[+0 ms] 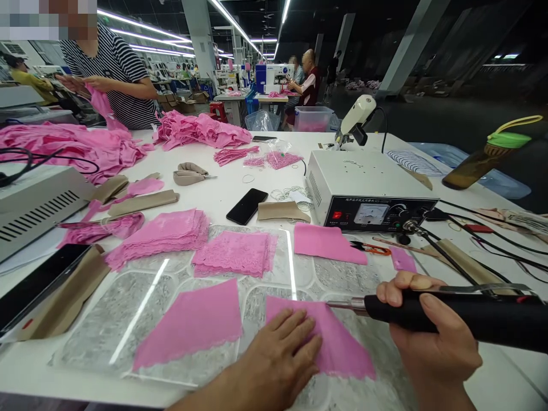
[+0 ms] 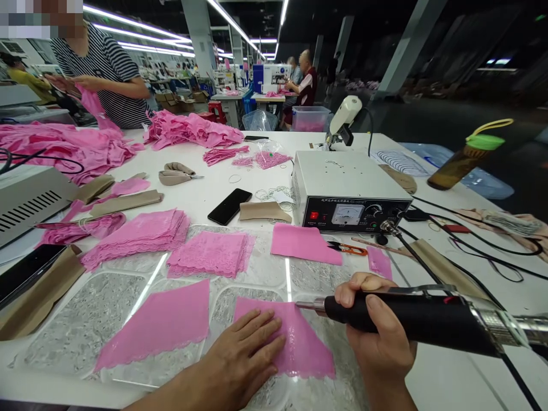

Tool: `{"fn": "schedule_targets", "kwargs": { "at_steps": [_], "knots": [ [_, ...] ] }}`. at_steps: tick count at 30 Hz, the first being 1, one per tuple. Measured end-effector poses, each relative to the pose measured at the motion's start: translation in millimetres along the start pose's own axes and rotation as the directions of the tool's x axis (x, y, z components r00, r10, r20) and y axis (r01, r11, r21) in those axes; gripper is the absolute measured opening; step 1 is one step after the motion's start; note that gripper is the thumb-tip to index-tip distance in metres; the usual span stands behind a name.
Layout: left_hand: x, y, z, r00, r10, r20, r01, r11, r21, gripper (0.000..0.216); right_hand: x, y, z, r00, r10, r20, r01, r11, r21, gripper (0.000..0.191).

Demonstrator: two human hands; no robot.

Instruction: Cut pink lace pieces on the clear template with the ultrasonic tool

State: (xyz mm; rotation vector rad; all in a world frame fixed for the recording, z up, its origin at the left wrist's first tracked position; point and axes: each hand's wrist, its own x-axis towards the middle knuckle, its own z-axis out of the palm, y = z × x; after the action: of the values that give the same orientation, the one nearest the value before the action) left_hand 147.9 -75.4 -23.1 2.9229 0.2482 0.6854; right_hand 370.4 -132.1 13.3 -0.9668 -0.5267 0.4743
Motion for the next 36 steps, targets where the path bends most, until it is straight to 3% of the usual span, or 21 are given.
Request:
{"fn": "schedule_targets", "kwargs": {
  "at_steps": [8, 14, 18, 26, 36],
  "knots": [
    [4, 0, -3, 1.000, 0.002, -0.016, -0.002, 1.000, -0.008, 0.032, -2, 1, 1, 0.998, 0.018, 0.056, -0.017, 1.000, -0.009, 0.007],
    [2, 2, 1, 0.999, 0.005, -0.053, -0.006, 1.000, -0.022, 0.033, -1, 1, 1, 0.999, 0.048, 0.006, -0.048, 0.999, -0.011, 0.008],
    [-5, 1, -11, 0.998, -0.023, -0.056, 0.021, 0.999, -0.032, 0.033, -4, 0, 7, 0.998, 0.056, -0.036, -0.056, 0.998, 0.011, 0.007],
    [-35, -14, -25, 0.984, -0.140, -0.107, 0.147, 0.987, 0.059, 0.029, -11, 2, 23, 0.994, 0.000, 0.112, 0.000, 1.000, 0.000, 0.008],
    [-47, -18, -18, 0.976, -0.186, -0.110, 0.195, 0.977, 0.082, 0.031, -12, 8, 27, 0.992, -0.010, 0.129, 0.012, 1.000, -0.014, 0.008]
  ]
}}
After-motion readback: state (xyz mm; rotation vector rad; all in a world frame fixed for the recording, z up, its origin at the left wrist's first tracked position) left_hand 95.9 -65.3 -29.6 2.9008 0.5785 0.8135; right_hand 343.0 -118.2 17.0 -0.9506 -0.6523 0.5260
